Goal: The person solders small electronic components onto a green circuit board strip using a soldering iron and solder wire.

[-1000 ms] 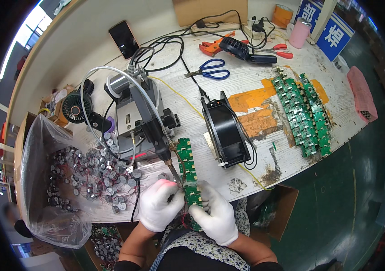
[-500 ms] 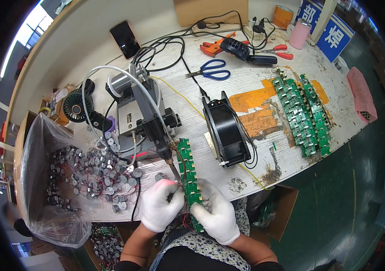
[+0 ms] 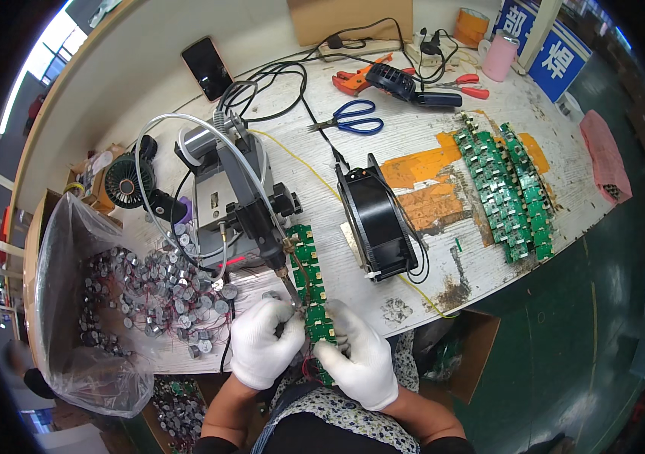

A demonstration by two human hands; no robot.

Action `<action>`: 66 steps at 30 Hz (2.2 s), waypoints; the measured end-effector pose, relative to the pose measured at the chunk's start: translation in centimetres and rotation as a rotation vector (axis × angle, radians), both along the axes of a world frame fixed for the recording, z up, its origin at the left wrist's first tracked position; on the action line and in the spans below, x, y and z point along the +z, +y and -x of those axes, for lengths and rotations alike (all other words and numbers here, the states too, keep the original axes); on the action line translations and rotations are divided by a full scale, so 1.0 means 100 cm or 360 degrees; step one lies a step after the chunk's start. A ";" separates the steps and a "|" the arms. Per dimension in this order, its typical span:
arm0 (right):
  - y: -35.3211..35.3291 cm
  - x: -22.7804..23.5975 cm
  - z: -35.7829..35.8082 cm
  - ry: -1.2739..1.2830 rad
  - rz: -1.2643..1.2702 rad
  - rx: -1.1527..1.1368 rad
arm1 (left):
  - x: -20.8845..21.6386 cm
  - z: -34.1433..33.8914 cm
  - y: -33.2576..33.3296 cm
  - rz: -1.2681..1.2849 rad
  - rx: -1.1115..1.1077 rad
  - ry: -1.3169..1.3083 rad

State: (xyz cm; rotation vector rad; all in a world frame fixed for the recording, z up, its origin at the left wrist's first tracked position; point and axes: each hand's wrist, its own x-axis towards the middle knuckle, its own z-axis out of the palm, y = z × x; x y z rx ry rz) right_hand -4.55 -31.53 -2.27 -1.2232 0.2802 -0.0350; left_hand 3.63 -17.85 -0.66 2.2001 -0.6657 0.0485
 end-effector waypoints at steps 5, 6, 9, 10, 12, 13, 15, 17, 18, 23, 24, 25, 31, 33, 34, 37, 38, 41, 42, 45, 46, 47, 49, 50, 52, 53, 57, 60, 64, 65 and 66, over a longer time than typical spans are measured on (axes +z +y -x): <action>0.001 -0.005 0.002 0.0042 -0.0044 -0.0004 | -0.003 0.002 0.000 -0.0001 0.0022 0.0028; 0.001 -0.004 0.002 0.0041 -0.0044 -0.0004 | -0.004 0.002 0.000 -0.0011 0.0026 0.0024; 0.000 -0.004 0.001 0.0056 -0.0140 0.0023 | -0.004 0.003 0.000 -0.0001 0.0034 0.0039; -0.001 -0.006 0.001 0.0072 -0.0130 0.0054 | -0.004 0.003 0.000 -0.0001 0.0034 0.0039; -0.001 -0.007 0.001 0.0088 -0.0120 0.0085 | -0.004 0.003 0.000 -0.0010 0.0032 0.0068; -0.001 -0.008 0.001 0.0100 -0.0142 0.0086 | -0.004 0.004 0.000 -0.0011 0.0031 0.0068; -0.001 -0.007 0.002 0.0111 -0.0165 0.0086 | -0.005 0.004 0.000 -0.0008 0.0042 0.0107; 0.001 -0.005 0.002 0.0087 -0.0202 0.0039 | -0.006 0.005 0.001 -0.0013 0.0051 0.0138; 0.001 -0.003 0.002 0.0087 -0.0203 0.0039 | -0.006 0.005 0.001 -0.0018 0.0059 0.0168; -0.001 0.000 -0.001 0.0131 -0.0259 0.0060 | -0.008 0.005 0.000 -0.0008 0.0066 0.0176; -0.001 0.000 -0.001 0.0132 -0.0259 0.0060 | -0.008 0.005 0.001 -0.0008 0.0057 0.0178; -0.001 0.001 -0.001 0.0142 -0.0249 0.0063 | -0.008 0.004 0.001 -0.0008 0.0056 0.0179; 0.000 0.007 -0.002 0.0108 -0.0243 0.0030 | -0.001 0.004 0.000 0.0015 0.0064 0.0192; 0.000 0.008 -0.003 0.0080 -0.0247 0.0040 | 0.002 0.003 0.000 0.0046 0.0063 0.0190; 0.000 0.009 -0.003 0.0056 -0.0218 0.0043 | 0.002 0.003 0.000 0.0045 0.0064 0.0189; 0.000 0.010 -0.003 0.0042 -0.0138 0.0056 | 0.002 0.002 0.000 0.0064 0.0050 0.0153; 0.000 0.010 -0.003 0.0053 -0.0087 0.0065 | 0.002 0.002 0.000 0.0054 0.0047 0.0161; 0.001 0.005 -0.002 0.0003 -0.0101 0.0015 | 0.002 0.000 0.000 0.0044 0.0029 0.0152; 0.001 0.005 -0.003 0.0003 -0.0101 0.0014 | 0.002 0.000 -0.001 0.0046 0.0014 0.0135; -0.001 0.003 -0.003 0.0085 -0.0075 0.0057 | 0.002 -0.002 -0.001 0.0054 -0.0015 0.0080; -0.001 0.000 -0.002 0.0075 0.0009 0.0054 | 0.002 -0.002 0.000 0.0053 -0.0016 0.0079; -0.001 -0.002 -0.001 0.0066 0.0094 0.0050 | 0.001 -0.003 0.000 0.0056 -0.0028 0.0058; 0.000 0.000 -0.001 0.0050 0.0046 0.0044 | 0.001 -0.003 0.000 0.0059 -0.0041 0.0037; 0.000 0.001 -0.002 0.0034 -0.0001 0.0039 | 0.002 -0.003 0.000 0.0036 -0.0032 0.0054; 0.000 0.001 -0.002 0.0043 -0.0027 0.0050 | 0.002 -0.002 0.000 0.0014 -0.0023 0.0070; 0.000 0.001 -0.002 0.0053 -0.0052 0.0061 | 0.002 -0.002 0.000 0.0023 -0.0013 0.0079; 0.000 -0.001 -0.001 0.0054 -0.0109 0.0053 | -0.002 -0.001 0.000 0.0011 0.0003 0.0074; -0.001 -0.001 -0.001 0.0063 -0.0087 0.0110 | -0.004 0.001 0.002 -0.0039 0.0006 0.0073; 0.000 0.000 0.000 0.0090 -0.0159 0.0080 | -0.007 0.002 0.002 -0.0040 0.0018 0.0101; 0.000 0.001 0.000 0.0098 -0.0167 0.0064 | -0.007 0.002 0.002 -0.0043 0.0016 0.0111; 0.000 0.001 0.000 0.0099 -0.0166 0.0062 | -0.007 0.002 0.001 -0.0046 0.0013 0.0121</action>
